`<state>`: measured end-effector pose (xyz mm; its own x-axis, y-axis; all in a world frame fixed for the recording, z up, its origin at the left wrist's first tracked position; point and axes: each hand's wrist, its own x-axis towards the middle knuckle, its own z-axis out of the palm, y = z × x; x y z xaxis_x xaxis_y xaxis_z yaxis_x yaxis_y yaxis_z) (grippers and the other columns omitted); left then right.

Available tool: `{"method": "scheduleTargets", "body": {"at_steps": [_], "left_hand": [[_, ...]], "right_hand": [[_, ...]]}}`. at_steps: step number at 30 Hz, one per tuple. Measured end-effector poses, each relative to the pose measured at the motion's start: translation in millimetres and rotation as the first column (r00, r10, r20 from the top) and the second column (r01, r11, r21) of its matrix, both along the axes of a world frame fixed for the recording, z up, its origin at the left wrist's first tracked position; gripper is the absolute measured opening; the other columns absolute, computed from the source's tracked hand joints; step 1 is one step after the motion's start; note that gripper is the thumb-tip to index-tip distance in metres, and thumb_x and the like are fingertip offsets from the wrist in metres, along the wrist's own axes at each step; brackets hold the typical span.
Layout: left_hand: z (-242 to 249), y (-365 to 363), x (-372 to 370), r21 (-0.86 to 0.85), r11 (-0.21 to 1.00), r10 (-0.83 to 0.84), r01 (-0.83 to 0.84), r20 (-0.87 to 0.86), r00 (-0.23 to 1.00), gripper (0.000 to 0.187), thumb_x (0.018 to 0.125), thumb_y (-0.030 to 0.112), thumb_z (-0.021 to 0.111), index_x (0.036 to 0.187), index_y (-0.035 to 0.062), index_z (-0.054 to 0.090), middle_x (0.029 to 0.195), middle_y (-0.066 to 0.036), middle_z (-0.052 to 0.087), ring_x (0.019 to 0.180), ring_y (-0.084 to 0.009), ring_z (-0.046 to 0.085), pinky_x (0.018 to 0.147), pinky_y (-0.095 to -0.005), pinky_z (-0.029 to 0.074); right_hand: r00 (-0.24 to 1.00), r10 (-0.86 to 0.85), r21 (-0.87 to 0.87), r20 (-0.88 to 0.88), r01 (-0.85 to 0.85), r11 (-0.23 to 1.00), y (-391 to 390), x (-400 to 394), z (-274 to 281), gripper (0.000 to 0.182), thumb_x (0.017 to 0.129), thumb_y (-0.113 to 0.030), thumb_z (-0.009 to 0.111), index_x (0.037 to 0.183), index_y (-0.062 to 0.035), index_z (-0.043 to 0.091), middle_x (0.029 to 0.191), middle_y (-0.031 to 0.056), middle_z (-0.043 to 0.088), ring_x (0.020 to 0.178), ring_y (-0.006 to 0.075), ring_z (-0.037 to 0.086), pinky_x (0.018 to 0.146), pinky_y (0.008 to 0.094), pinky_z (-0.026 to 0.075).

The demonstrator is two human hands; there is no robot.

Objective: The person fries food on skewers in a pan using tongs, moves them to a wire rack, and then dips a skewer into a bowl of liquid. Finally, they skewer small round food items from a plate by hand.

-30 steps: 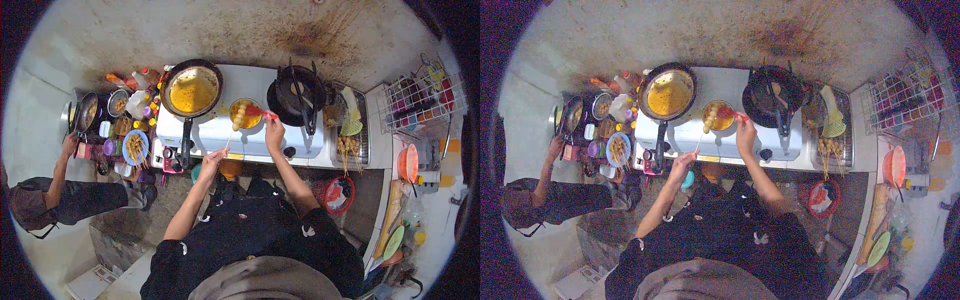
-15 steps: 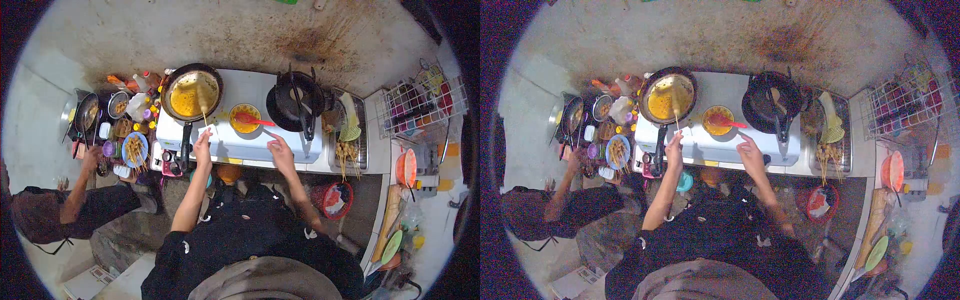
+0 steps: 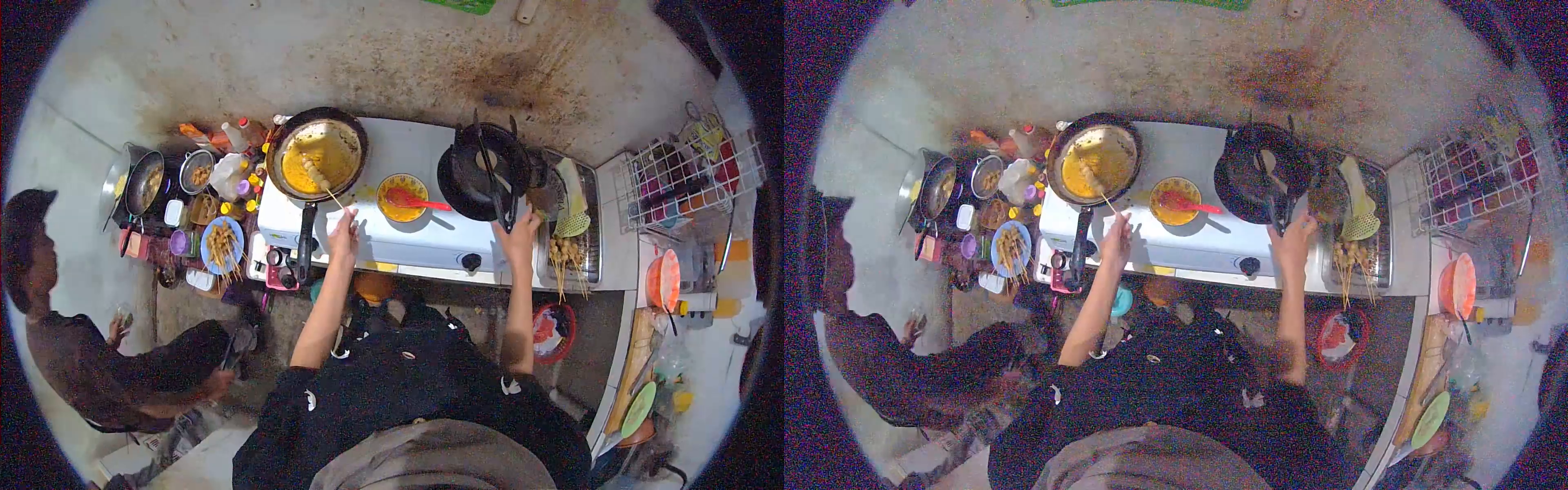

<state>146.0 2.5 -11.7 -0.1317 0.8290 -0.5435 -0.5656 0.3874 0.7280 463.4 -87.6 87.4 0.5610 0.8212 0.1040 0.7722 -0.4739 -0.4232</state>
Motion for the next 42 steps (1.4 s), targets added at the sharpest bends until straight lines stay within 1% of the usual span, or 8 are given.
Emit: {"method": "scheduleTargets", "body": {"at_steps": [3,7,9,14,18,23,27,42], "left_hand": [[2,-17,-8,-0.100,0.918,-0.358,0.384,0.208,0.910,0.043,0.080,0.036,0.057,0.111,0.0080,0.050,0.105,0.000,0.057,0.076,-0.0046,0.049,0.064,-0.0194,0.038],[53,-66,-7,-0.020,0.922,-0.372,0.387,0.238,0.897,0.046,0.081,0.030,0.057,0.118,0.0063,0.043,0.107,-0.003,0.056,0.082,-0.0082,0.050,0.068,-0.0210,0.039],[68,-82,-15,0.073,0.873,-0.485,0.482,0.022,0.874,0.040,0.082,0.022,0.055,0.117,0.0062,0.045,0.105,-0.003,0.056,0.086,-0.0102,0.051,0.074,-0.0219,0.039],[81,-110,-63,0.230,0.917,-0.181,0.326,-0.488,0.854,0.029,0.082,0.008,0.052,0.110,0.0005,0.050,0.091,-0.002,0.056,0.081,-0.0084,0.050,0.076,-0.0202,0.038],[62,-121,-97,0.352,0.936,0.184,0.000,-0.490,0.852,0.026,0.082,0.007,0.052,0.107,-0.0004,0.050,0.088,-0.002,0.054,0.079,-0.0074,0.048,0.076,-0.0194,0.038],[19,-113,-112,0.271,0.962,0.126,0.012,-0.486,0.865,0.062,0.077,0.011,0.062,0.126,-0.0010,0.026,0.114,-0.011,0.042,0.101,-0.0161,0.045,0.085,-0.0256,0.036],[33,-110,-102,0.145,0.989,0.045,0.015,-0.403,0.914,0.064,0.077,0.016,0.064,0.126,-0.0016,0.027,0.110,-0.008,0.044,0.078,-0.0072,0.046,0.065,-0.0201,0.039],[47,-128,-109,0.066,0.991,-0.085,0.119,-0.379,0.922,0.056,0.078,0.017,0.061,0.122,-0.0014,0.032,0.095,-0.009,0.057,0.087,-0.0133,0.054,0.077,-0.0244,0.040]], "right_hand": [[0.991,-0.015,-0.008,-0.134,0.014,1.000,8,-2,-1,0.070,0.072,-0.023,0.060,0.121,0.0117,0.025,0.117,0.0297,0.032,0.105,0.0442,0.039,0.091,0.0406,0.033],[0.999,-0.038,0.104,-0.005,0.038,0.994,17,1,-10,0.061,0.073,-0.018,0.056,0.119,0.0097,0.029,0.112,0.0301,0.041,0.104,0.0409,0.043,0.088,0.0402,0.035],[0.998,-0.040,0.156,-0.056,0.048,0.987,11,-11,9,0.057,0.073,-0.017,0.055,0.118,0.0081,0.031,0.109,0.0288,0.045,0.102,0.0397,0.045,0.086,0.0402,0.036],[0.961,0.135,0.270,-0.242,-0.067,0.961,11,-45,63,0.054,0.076,-0.030,0.057,0.116,0.0016,0.039,0.100,0.0249,0.054,0.094,0.0366,0.053,0.081,0.0397,0.039],[0.938,0.273,0.141,-0.215,-0.247,0.959,34,-67,71,0.057,0.075,-0.046,0.056,0.110,-0.0003,0.049,0.092,0.0223,0.058,0.088,0.0383,0.055,0.077,0.0391,0.042],[0.806,0.577,-0.049,0.133,-0.576,0.816,69,-112,90,0.057,0.070,-0.056,0.055,0.097,-0.0051,0.059,0.077,0.0170,0.061,0.075,0.0323,0.059,0.065,0.0401,0.047],[0.686,0.678,-0.148,0.263,-0.666,0.731,103,-135,81,0.054,0.069,-0.056,0.054,0.078,-0.0043,0.064,0.063,0.0162,0.060,0.061,0.0309,0.060,0.056,0.0408,0.048],[0.415,0.805,-0.189,0.425,-0.828,0.527,185,-170,49,0.048,0.071,-0.050,0.055,0.084,-0.0043,0.060,0.066,0.0138,0.059,0.064,0.0300,0.059,0.056,0.0391,0.047]]}}
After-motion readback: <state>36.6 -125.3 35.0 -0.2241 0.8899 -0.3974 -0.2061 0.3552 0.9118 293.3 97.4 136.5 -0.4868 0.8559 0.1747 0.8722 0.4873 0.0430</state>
